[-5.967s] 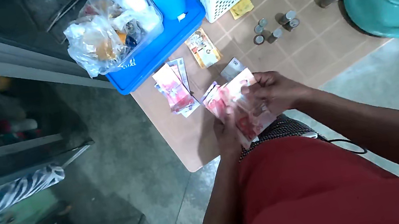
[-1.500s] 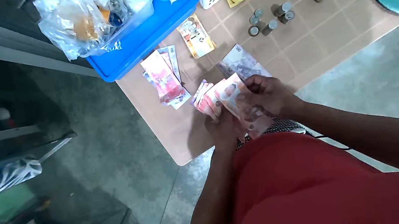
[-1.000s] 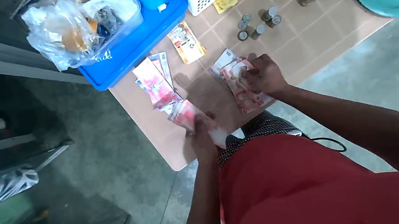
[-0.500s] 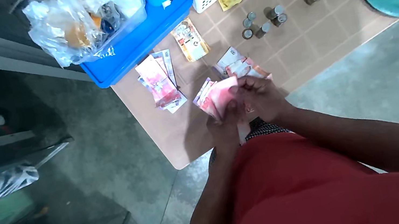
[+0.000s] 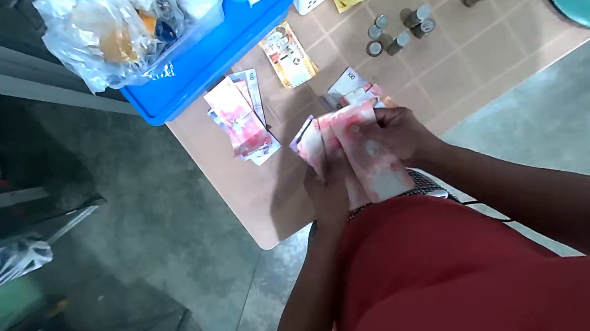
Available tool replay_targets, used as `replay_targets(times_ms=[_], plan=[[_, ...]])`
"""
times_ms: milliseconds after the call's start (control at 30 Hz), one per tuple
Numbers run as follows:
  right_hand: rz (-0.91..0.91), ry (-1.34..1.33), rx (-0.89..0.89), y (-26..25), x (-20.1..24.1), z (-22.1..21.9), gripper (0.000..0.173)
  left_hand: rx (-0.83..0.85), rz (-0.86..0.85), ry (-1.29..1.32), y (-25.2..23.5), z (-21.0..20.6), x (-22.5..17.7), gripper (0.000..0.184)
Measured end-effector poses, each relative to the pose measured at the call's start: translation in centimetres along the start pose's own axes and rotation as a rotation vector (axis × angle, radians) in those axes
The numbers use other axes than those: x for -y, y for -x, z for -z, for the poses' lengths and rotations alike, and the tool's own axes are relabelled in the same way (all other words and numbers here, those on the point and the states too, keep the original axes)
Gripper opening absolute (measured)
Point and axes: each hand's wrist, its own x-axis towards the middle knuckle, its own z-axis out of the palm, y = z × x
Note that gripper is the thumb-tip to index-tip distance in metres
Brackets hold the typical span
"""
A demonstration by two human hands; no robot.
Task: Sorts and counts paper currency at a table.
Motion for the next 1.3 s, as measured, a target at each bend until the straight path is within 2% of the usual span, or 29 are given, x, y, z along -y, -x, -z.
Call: replay_targets(times_ms=[67,100,200,233,300,400,433,533,600,667,733,800,867,933,1000,1100,1133,1200,1300], plan=[[0.027,0.188,-0.091,-1.9,-1.0,1.1,0.008,-0.054,-0.006,-0.022,-0.2,1.0,0.1,0.02],[0.053,0.328,-0.127,-2.7,-1.5,1.6,0.014,-0.078,-0.02,-0.031,-0.2,1.5,0.1,0.021],[0.193,0.644,-0.152,-3.3,-1.7,2.7,0.059,-0.164,-0.027,-0.06,-0.1,2.0,-0.5,0.015],[0.241,0.662,-0.156,-2.8,-1.2,2.4,0.066,-0.178,-0.021,-0.065,0.0,2.0,-0.7,0.018],[0.291,0.581,-0.108,-0.9,0.3,0.9,0.06,-0.159,-0.031,-0.055,0.1,1.3,-0.8,0.018],[0.136,0.257,0.036,1.6,2.6,-2.0,0.028,-0.029,-0.103,-0.02,0.3,0.1,-1.0,0.024],[0.096,0.133,0.025,1.6,2.5,-2.4,0.016,0.002,-0.117,-0.022,0.5,0.0,-1.0,0.024],[0.168,0.008,-0.022,0.5,1.2,-1.3,0.005,-0.014,-0.105,-0.017,0.6,0.7,-0.6,0.025],[0.183,0.06,0.02,0.6,0.9,-0.6,0.008,-0.045,-0.105,-0.027,0.4,0.9,-0.2,0.023],[0.096,0.104,0.109,1.5,1.7,-1.0,0.016,-0.048,-0.104,-0.052,0.3,0.3,-0.1,0.013],[0.034,0.091,0.139,1.7,2.0,-1.4,0.009,-0.026,-0.098,-0.075,0.3,-0.2,-0.1,0.008],[0.041,0.088,0.109,0.8,1.1,-0.5,0.009,-0.016,-0.076,-0.082,0.3,0.3,0.0,0.005],[0.096,0.221,0.028,-0.7,0.3,0.9,0.01,-0.058,-0.047,-0.107,0.3,1.2,0.2,0.013],[0.166,0.464,-0.053,-2.3,-0.3,2.1,0.023,-0.124,-0.004,-0.09,0.1,2.0,0.2,0.017],[0.23,0.612,-0.069,-2.8,0.0,2.4,0.047,-0.171,0.02,0.0,0.0,2.2,-0.3,0.019],[0.282,0.562,0.051,0.1,0.9,0.1,0.059,-0.093,0.01,0.146,0.4,1.2,-0.9,0.018],[0.254,0.489,0.124,1.3,0.9,-0.9,0.06,-0.028,0.002,0.163,0.4,0.7,-0.8,0.02],[0.166,0.355,0.201,3.1,1.1,-1.9,0.05,0.061,0.002,0.131,0.5,-0.5,-1.0,0.029],[0.168,0.346,0.144,3.2,0.3,-0.3,0.033,0.041,0.061,0.014,0.4,-0.8,-1.0,0.047]])
